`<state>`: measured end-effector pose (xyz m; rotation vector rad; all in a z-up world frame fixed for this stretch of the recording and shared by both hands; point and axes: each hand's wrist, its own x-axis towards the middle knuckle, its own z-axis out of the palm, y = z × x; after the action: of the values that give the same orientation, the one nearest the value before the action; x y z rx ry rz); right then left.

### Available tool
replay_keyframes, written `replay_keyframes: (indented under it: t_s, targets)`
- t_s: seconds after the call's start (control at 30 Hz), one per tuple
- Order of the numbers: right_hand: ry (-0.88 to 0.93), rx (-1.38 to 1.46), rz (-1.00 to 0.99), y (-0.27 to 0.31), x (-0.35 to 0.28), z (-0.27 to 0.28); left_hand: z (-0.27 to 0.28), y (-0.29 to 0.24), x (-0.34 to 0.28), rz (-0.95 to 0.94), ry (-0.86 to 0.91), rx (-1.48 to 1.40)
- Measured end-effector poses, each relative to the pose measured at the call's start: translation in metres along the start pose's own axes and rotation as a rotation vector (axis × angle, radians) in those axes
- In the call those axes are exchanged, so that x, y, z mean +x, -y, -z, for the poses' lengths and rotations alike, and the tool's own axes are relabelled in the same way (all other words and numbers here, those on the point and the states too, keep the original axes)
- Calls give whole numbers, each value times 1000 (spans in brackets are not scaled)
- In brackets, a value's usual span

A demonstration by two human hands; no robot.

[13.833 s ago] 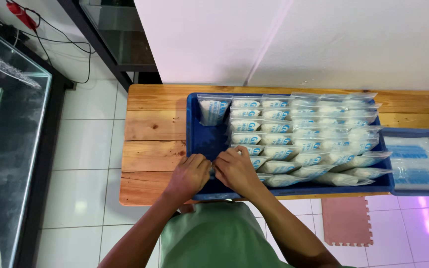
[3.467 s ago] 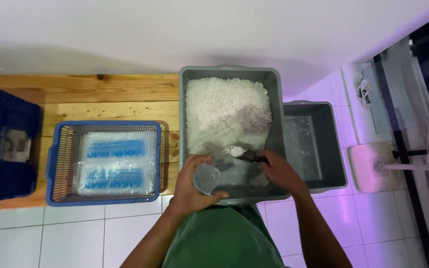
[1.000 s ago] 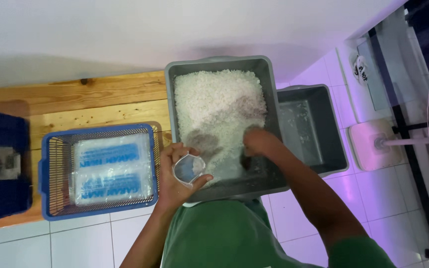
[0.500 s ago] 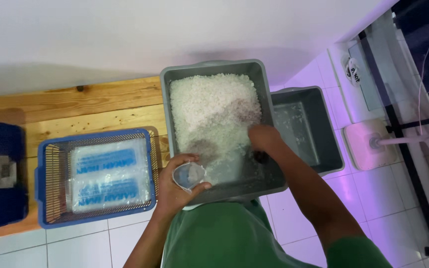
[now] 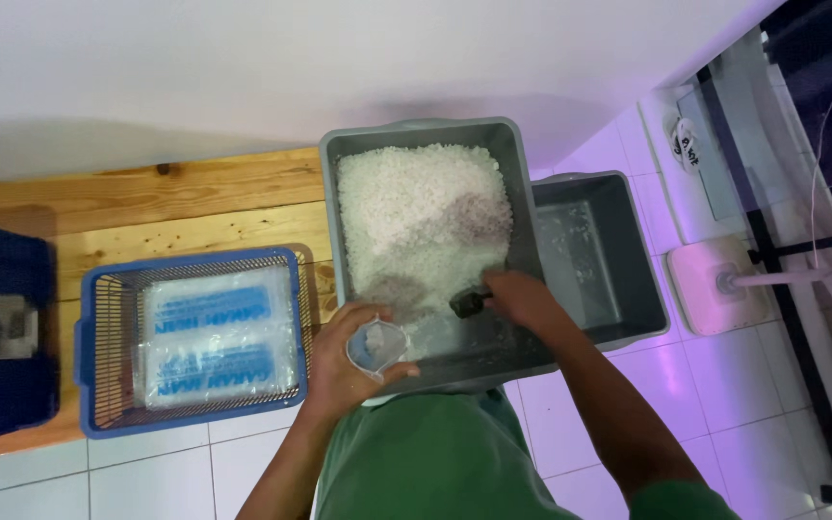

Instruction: The person scoops salt from a large bin into small plastic bags, seals the bags, and arranges them into rows within a blue crate.

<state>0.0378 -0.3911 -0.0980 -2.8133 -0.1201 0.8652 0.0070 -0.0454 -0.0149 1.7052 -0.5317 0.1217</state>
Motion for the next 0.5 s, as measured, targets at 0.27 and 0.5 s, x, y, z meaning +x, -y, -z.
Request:
replay_keyframes:
  t_s: [0.27, 0.5]
  targets:
    - [137, 102, -168, -3, -7, -44, -5, -16, 2, -173, -103, -32]
    - [-179, -116, 122, 15, 83, -133, -13, -9, 4, -87, -73, -21]
